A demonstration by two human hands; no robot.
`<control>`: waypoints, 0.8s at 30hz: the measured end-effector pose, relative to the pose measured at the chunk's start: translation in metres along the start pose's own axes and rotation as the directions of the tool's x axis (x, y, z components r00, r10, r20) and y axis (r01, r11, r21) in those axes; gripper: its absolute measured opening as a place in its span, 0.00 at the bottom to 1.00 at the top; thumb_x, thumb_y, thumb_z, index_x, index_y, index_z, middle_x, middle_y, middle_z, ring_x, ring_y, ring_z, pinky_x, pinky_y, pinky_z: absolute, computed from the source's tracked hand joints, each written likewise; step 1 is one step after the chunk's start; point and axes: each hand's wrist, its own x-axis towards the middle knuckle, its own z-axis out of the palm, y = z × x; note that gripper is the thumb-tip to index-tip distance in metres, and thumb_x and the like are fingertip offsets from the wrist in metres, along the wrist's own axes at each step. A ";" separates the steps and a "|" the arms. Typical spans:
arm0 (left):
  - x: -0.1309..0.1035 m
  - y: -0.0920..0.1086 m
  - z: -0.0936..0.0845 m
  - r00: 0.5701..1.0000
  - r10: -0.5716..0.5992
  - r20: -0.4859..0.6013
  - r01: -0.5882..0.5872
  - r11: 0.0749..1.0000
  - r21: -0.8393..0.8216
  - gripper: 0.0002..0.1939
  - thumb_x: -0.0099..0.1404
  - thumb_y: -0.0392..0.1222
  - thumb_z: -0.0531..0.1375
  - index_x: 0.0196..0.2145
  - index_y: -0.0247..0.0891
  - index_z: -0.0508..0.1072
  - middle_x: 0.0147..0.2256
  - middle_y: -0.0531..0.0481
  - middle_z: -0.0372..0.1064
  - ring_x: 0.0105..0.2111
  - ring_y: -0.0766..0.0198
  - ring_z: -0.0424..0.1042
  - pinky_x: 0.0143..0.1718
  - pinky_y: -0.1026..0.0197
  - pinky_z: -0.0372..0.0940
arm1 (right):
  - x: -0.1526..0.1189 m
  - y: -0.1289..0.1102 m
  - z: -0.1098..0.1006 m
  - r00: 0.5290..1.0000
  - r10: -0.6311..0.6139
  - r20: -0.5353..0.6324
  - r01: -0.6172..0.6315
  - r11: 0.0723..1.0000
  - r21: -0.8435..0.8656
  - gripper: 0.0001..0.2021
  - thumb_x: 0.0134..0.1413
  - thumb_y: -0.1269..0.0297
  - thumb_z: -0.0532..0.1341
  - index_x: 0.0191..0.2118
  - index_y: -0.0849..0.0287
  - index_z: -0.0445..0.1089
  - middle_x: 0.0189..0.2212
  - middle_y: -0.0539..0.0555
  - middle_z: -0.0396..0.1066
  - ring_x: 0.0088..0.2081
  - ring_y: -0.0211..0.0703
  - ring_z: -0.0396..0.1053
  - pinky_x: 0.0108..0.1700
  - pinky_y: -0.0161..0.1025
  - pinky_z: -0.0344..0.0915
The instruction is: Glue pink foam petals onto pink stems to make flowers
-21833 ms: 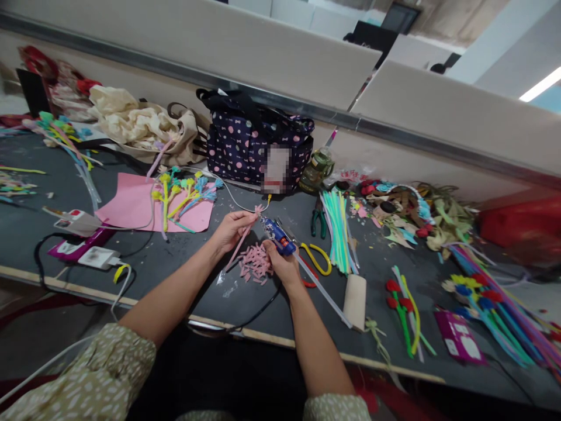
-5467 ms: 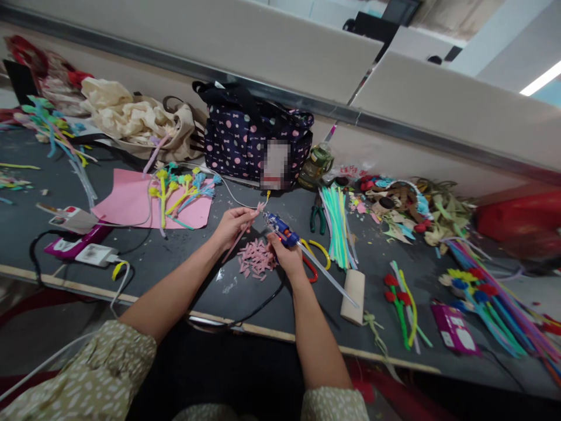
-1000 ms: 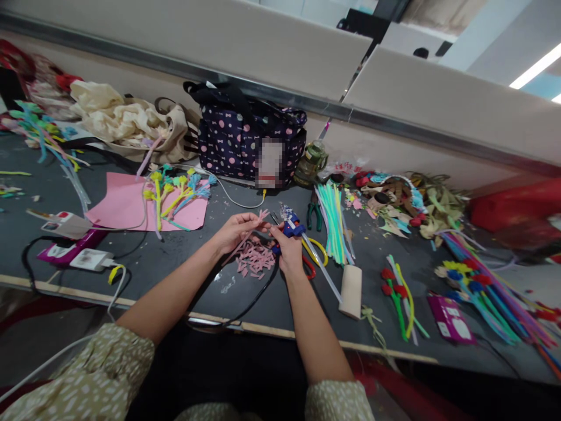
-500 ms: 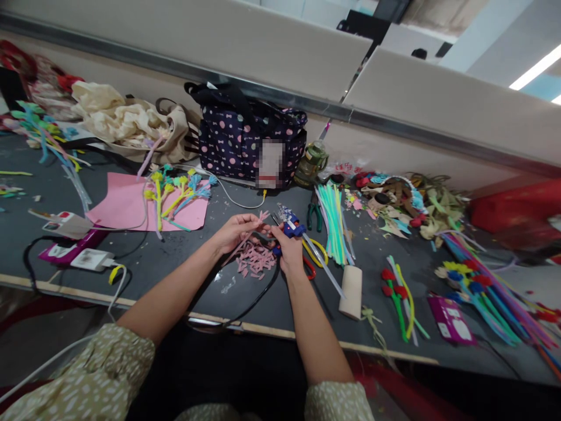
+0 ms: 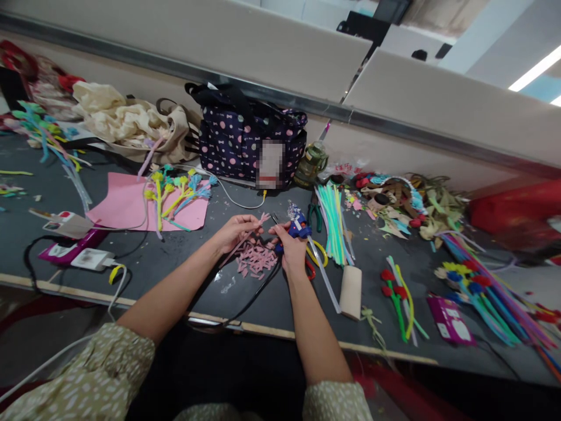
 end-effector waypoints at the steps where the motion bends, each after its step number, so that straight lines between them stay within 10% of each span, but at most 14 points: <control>1: 0.000 0.000 0.000 1.000 -0.015 -0.015 0.015 1.000 0.014 0.14 0.49 0.43 0.71 0.29 0.32 0.74 0.26 0.48 0.73 0.21 0.68 0.71 0.21 0.68 0.67 | 0.000 0.000 0.000 1.000 -0.009 -0.010 0.009 1.000 -0.008 0.18 0.34 0.60 0.72 0.32 0.57 0.65 0.25 0.46 0.72 0.25 0.39 0.72 0.21 0.32 0.64; 24: -0.005 0.000 0.005 0.991 -0.134 0.025 0.130 0.981 0.142 0.12 0.49 0.43 0.68 0.27 0.32 0.73 0.20 0.51 0.69 0.14 0.70 0.65 0.15 0.69 0.59 | -0.001 0.012 -0.007 0.992 -0.123 0.000 0.120 0.966 -0.230 0.14 0.40 0.57 0.71 0.30 0.60 0.71 0.26 0.46 0.70 0.23 0.32 0.62 0.25 0.32 0.61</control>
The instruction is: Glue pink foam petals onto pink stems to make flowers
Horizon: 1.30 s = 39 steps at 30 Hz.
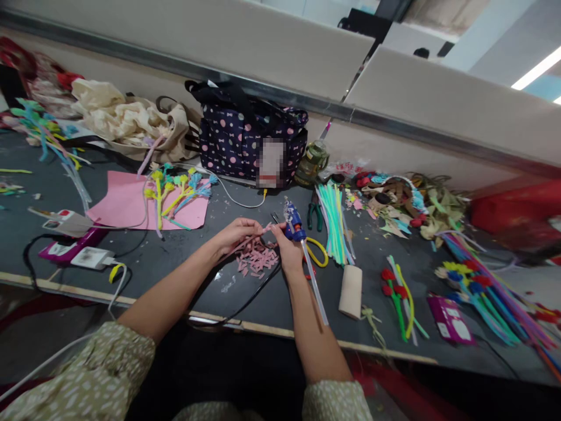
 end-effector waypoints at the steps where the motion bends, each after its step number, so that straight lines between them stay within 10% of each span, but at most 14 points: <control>1: 0.000 0.000 0.000 1.000 0.002 0.002 -0.002 1.000 0.005 0.12 0.50 0.43 0.68 0.27 0.32 0.73 0.20 0.51 0.69 0.14 0.70 0.65 0.15 0.69 0.59 | 0.001 0.002 -0.001 1.000 -0.008 0.002 0.008 1.000 -0.014 0.14 0.41 0.57 0.71 0.30 0.60 0.71 0.26 0.46 0.70 0.24 0.33 0.62 0.26 0.32 0.62; 39: -0.001 -0.001 -0.002 0.997 0.062 0.054 -0.065 0.996 0.059 0.14 0.50 0.45 0.68 0.28 0.32 0.73 0.20 0.53 0.68 0.15 0.72 0.64 0.18 0.69 0.57 | -0.003 0.001 -0.001 0.999 -0.032 0.003 0.032 0.990 -0.135 0.16 0.42 0.53 0.68 0.32 0.60 0.71 0.29 0.50 0.72 0.28 0.37 0.67 0.31 0.35 0.65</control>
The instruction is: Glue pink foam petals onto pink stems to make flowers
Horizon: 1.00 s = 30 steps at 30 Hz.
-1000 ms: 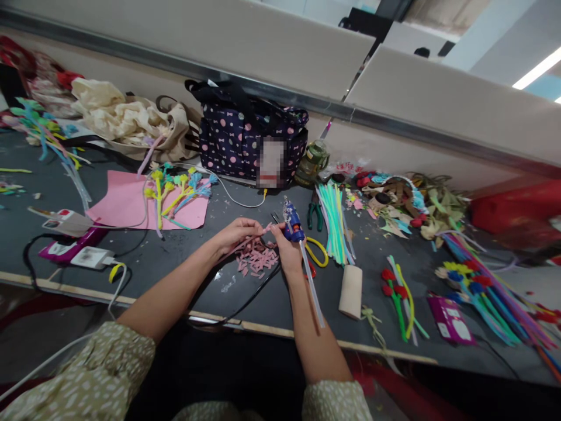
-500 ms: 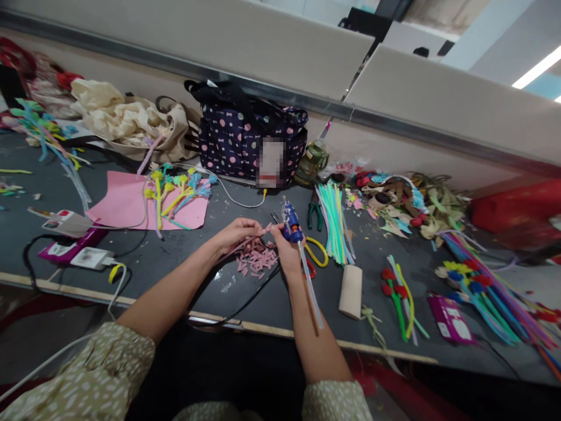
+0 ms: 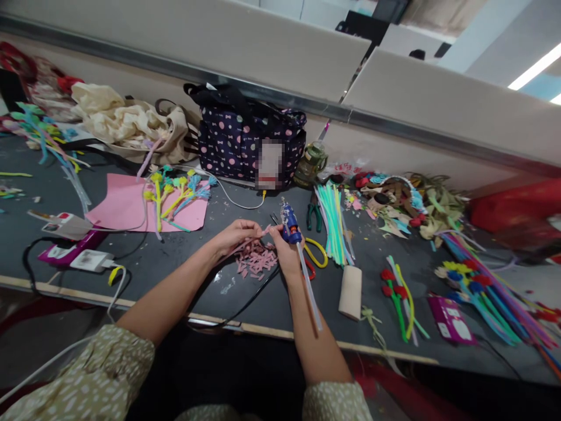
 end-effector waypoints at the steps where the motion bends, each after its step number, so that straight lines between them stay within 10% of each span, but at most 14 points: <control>1: 0.000 0.000 0.000 1.000 0.003 0.001 -0.003 1.000 0.000 0.14 0.50 0.45 0.68 0.28 0.31 0.73 0.20 0.52 0.68 0.16 0.72 0.65 0.18 0.70 0.56 | 0.000 0.000 0.000 1.000 -0.001 -0.003 0.001 1.000 0.001 0.15 0.42 0.53 0.68 0.32 0.60 0.71 0.29 0.50 0.72 0.28 0.37 0.67 0.31 0.35 0.65; 30: 0.004 0.009 -0.005 0.965 0.156 -0.210 -0.190 0.970 -0.151 0.22 0.47 0.50 0.72 0.32 0.32 0.70 0.21 0.56 0.65 0.15 0.75 0.62 0.14 0.72 0.58 | 0.000 -0.006 0.002 0.997 0.075 0.019 -0.077 0.976 0.201 0.18 0.43 0.48 0.67 0.32 0.59 0.69 0.29 0.50 0.73 0.20 0.31 0.59 0.22 0.33 0.58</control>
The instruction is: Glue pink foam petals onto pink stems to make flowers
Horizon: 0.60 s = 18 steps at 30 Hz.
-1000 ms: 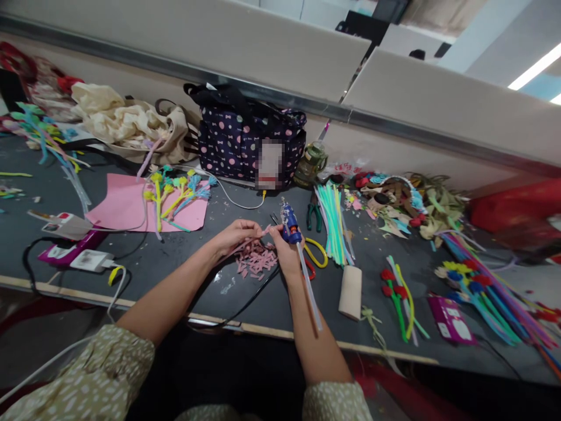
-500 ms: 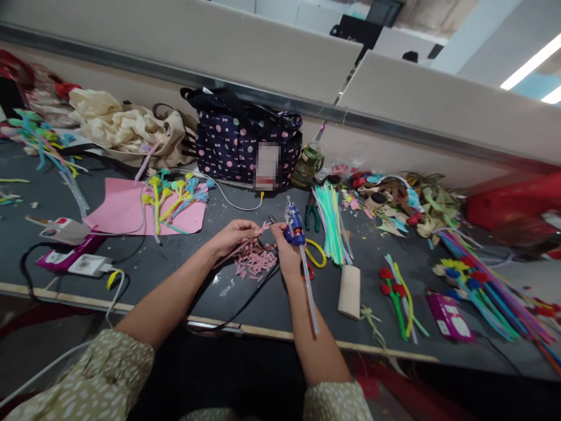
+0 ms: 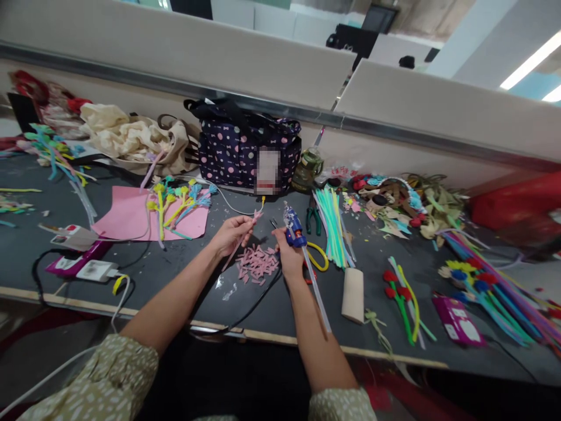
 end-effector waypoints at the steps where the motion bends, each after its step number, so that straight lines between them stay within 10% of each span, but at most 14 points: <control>1: 0.000 0.000 -0.001 1.000 0.003 -0.013 -0.003 1.000 -0.001 0.22 0.47 0.49 0.72 0.31 0.33 0.70 0.21 0.56 0.65 0.16 0.74 0.62 0.14 0.71 0.58 | -0.001 -0.001 0.000 1.000 0.005 0.021 -0.005 1.000 0.002 0.18 0.44 0.48 0.67 0.32 0.59 0.69 0.28 0.50 0.73 0.20 0.31 0.59 0.22 0.32 0.58; 18: 0.006 -0.002 -0.009 0.976 0.128 -0.176 -0.121 0.991 0.049 0.21 0.47 0.53 0.70 0.29 0.32 0.74 0.22 0.54 0.67 0.20 0.73 0.63 0.19 0.70 0.61 | -0.017 -0.003 0.002 0.964 0.069 0.258 -0.050 0.996 -0.080 0.22 0.46 0.41 0.64 0.30 0.58 0.71 0.19 0.49 0.70 0.16 0.36 0.62 0.20 0.35 0.60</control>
